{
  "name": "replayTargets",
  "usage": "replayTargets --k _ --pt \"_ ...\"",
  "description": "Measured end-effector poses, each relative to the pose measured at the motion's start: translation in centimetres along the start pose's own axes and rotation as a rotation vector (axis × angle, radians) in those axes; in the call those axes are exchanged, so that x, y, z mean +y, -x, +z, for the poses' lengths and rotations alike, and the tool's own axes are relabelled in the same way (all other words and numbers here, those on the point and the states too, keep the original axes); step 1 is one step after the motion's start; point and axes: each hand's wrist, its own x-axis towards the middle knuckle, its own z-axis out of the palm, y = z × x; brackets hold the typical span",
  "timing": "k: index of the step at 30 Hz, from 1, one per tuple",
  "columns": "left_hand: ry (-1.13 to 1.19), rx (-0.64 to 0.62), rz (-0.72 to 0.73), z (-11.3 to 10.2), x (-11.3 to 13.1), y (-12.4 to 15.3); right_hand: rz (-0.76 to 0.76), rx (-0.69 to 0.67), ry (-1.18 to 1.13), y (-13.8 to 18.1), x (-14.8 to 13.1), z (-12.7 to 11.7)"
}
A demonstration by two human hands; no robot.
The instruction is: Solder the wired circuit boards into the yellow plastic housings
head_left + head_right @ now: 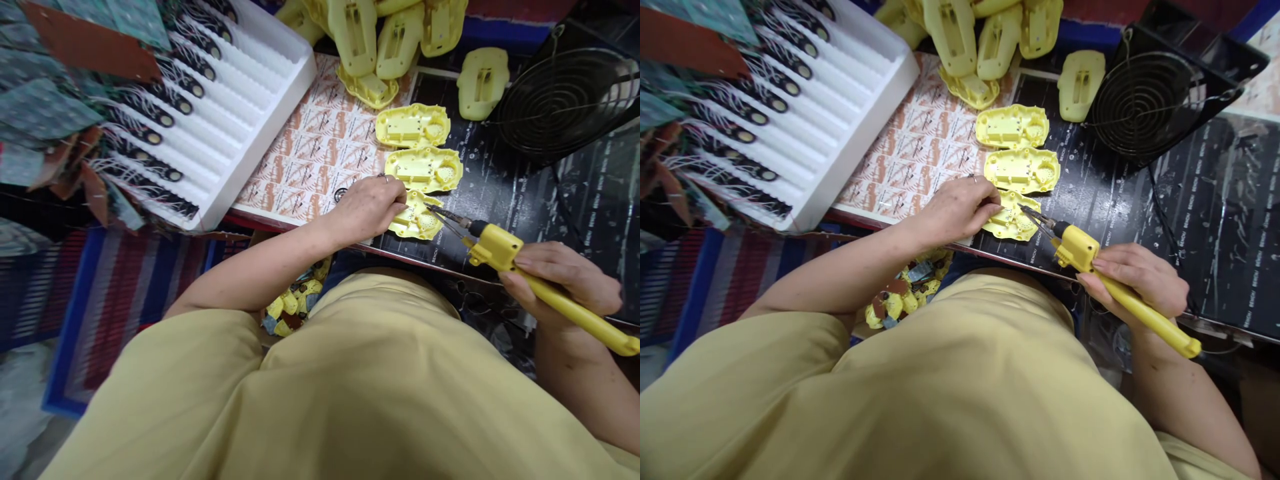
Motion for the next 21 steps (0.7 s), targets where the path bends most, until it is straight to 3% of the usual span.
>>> replayTargets --k 6,12,18,21 --pt "0.005 0.006 0.017 0.2 -0.3 0.0 0.048 0.074 0.157 1.6 0.1 0.4" --pt "0.072 0.084 0.129 0.3 -1.4 0.6 0.026 0.132 -0.07 1.5 -0.6 1.0" --pt "0.01 0.048 0.132 0.4 -0.9 0.9 0.098 -0.003 0.074 1.4 -1.8 0.4" --pt "-0.024 0.025 0.124 0.3 -0.4 0.7 0.08 -0.013 0.029 1.2 -1.9 0.6"
